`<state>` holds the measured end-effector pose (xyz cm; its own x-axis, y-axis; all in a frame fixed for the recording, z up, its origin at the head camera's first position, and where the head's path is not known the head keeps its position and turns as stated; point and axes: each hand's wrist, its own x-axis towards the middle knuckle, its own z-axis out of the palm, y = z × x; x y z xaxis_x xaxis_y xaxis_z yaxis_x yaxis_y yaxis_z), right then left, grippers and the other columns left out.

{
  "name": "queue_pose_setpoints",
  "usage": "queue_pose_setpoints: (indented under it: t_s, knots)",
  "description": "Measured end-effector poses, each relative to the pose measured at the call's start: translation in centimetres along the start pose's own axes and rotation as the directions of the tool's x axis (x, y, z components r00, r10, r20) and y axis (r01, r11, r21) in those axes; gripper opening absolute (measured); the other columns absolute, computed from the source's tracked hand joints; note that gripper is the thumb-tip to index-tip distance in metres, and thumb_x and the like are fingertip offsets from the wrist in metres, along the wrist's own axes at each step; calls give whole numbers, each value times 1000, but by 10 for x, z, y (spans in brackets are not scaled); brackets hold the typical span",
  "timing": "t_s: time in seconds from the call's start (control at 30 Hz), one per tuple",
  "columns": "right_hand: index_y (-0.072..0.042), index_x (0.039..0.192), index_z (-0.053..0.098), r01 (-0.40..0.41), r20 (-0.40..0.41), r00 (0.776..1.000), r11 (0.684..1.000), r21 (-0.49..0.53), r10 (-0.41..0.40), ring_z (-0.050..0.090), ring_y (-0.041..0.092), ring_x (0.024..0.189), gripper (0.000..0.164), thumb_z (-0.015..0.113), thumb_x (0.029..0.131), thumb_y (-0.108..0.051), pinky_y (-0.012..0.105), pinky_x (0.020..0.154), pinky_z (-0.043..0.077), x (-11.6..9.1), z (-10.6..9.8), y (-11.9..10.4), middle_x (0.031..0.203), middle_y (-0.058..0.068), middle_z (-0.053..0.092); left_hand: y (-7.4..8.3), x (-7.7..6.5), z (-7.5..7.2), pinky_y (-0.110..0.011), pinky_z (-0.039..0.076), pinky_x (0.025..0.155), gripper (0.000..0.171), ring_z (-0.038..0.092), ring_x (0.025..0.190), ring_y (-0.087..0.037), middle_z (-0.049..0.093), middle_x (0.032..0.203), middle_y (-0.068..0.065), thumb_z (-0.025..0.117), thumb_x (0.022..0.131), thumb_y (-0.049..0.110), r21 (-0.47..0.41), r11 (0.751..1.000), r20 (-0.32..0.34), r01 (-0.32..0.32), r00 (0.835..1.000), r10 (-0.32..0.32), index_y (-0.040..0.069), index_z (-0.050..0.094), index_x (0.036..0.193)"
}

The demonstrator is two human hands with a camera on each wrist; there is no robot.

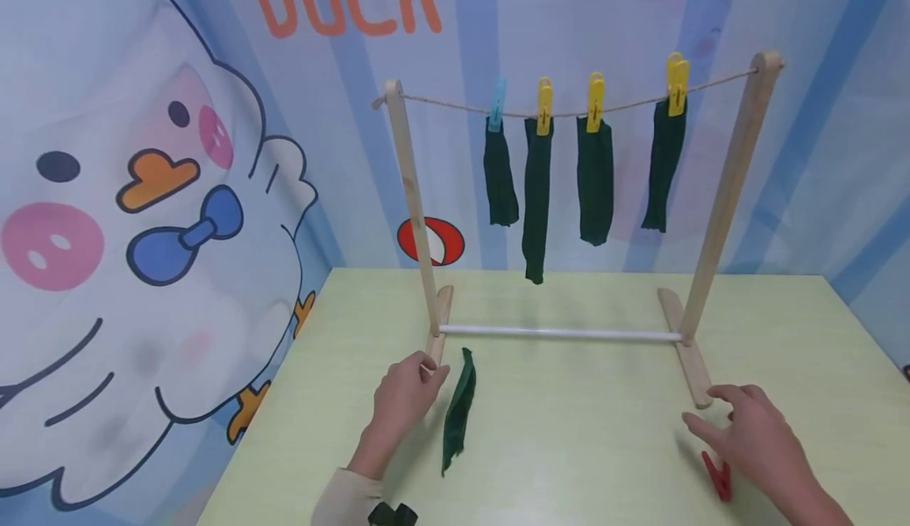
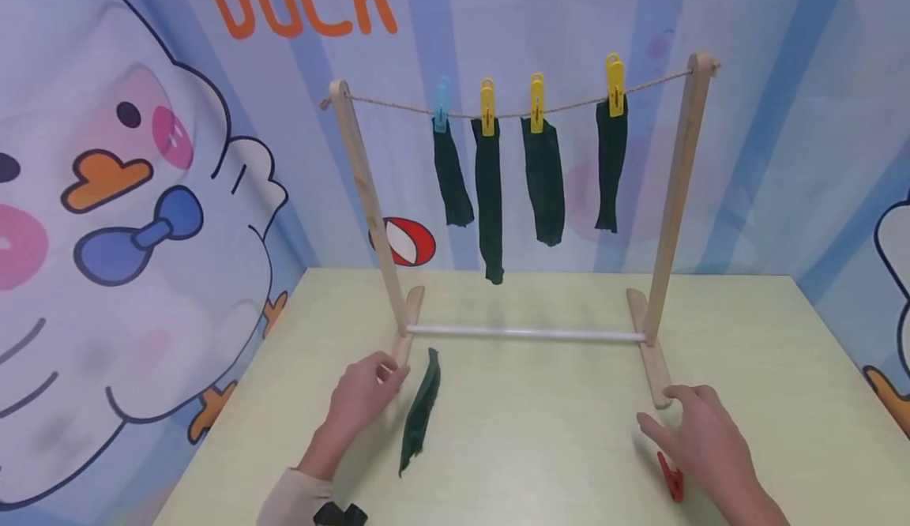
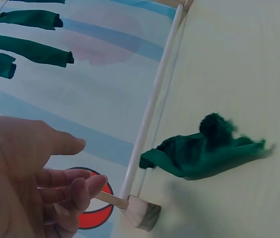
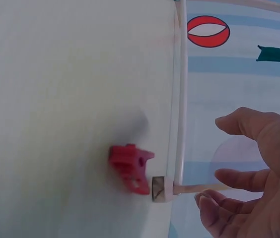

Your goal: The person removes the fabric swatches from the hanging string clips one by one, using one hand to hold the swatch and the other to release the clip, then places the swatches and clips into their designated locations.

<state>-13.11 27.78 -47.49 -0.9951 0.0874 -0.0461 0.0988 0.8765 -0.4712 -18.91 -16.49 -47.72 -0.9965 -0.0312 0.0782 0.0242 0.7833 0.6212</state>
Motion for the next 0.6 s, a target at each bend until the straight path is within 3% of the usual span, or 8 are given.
queue_pose_setpoints:
  t_s: [0.23,0.37,0.47,0.6]
  knots:
    - [12,123,59,156,-118,982,986,51,-149,60,45,97,64,76,87,-38,54,72,51,4,-3,-22,119,35,52,14,8,-8,-29,44,48,32,56,51,-10,68,90,-4,67,96,36,-61,998,-50,-23,999,20,7,65,111]
    - [11,120,62,258,-208,948,964,66,-239,57,48,99,59,81,84,-32,61,78,49,12,-10,-39,116,34,55,26,16,-14,-28,46,48,34,58,56,-10,70,100,-6,67,97,34,-117,989,-79,-88,994,79,7,64,118]
    - [9,117,63,323,-277,916,943,84,-290,58,44,95,54,84,81,-26,59,75,50,20,-17,-53,112,30,57,33,21,-19,-28,51,55,33,62,68,-11,70,103,-5,67,97,33,-164,976,-104,-144,986,128,9,64,119]
    - [5,118,64,389,-321,885,914,116,-336,58,43,98,50,84,81,-23,57,73,52,29,-23,-71,124,29,56,39,26,-24,-33,56,67,32,69,80,-17,68,107,-3,67,97,32,-289,944,-38,-160,987,156,12,62,122]
